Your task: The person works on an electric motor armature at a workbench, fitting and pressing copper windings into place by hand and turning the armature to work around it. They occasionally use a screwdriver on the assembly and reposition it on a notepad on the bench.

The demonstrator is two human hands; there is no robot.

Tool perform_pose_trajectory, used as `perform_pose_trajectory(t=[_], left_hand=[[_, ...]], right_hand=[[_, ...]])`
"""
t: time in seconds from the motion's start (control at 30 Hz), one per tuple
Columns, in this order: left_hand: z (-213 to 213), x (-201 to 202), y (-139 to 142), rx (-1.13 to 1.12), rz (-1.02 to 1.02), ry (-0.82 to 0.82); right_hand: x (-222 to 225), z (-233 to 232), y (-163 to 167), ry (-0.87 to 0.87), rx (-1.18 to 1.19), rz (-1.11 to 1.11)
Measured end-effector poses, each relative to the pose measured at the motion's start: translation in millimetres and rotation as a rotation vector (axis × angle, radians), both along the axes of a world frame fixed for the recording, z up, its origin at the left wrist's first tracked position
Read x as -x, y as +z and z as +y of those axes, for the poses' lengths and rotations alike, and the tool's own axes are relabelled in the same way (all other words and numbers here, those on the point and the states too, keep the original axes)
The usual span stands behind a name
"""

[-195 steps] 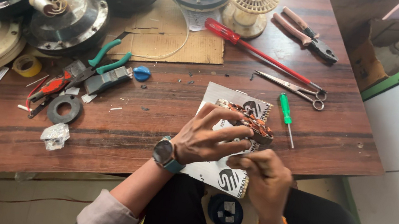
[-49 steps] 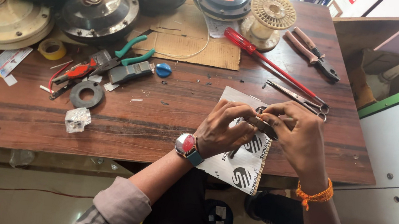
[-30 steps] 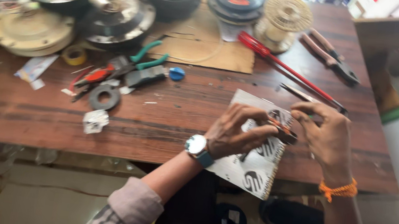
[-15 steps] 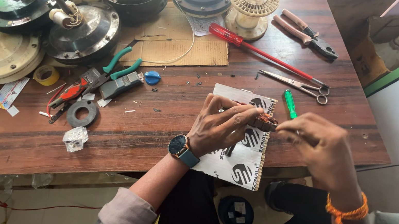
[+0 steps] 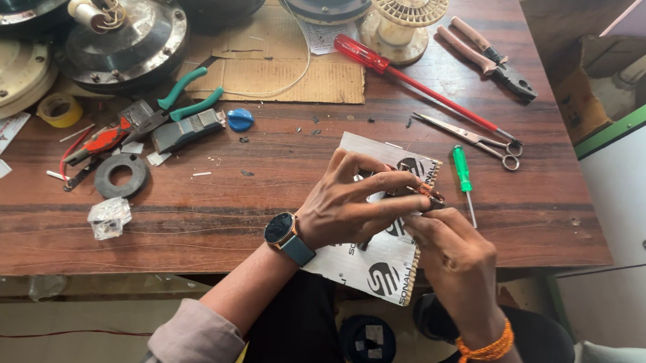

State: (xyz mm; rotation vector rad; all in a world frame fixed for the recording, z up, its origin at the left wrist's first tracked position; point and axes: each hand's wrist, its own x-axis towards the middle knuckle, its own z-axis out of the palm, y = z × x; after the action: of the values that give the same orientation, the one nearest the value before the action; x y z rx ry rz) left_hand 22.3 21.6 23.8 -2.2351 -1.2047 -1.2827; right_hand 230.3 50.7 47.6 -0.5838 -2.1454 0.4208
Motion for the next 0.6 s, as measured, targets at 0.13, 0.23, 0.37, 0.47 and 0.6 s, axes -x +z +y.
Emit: perform_pose_trajectory(t=[0.13,0.23,0.37,0.47,0.6], left_hand=[[1,1,-8,-0.102,0.135,0.033],[2,3,-14,-0.122,0.159,0.040],[5,3,-17,-0.132,-0.005,-0.035],[8,3,-18,-0.152,-0.001,0.021],[8,1,-19,-0.123,-0.123,0.060]], right_hand=[[4,-10,0,-0.015,0.068,0.027],[1,-16,7,-0.007,0.128,-0.064],[-2,-18,23,0.063,0.125,-0.110],[2,-7,37,0.008,0.087,-0.125],[22,23,50,-0.082,0.091,-0.156]])
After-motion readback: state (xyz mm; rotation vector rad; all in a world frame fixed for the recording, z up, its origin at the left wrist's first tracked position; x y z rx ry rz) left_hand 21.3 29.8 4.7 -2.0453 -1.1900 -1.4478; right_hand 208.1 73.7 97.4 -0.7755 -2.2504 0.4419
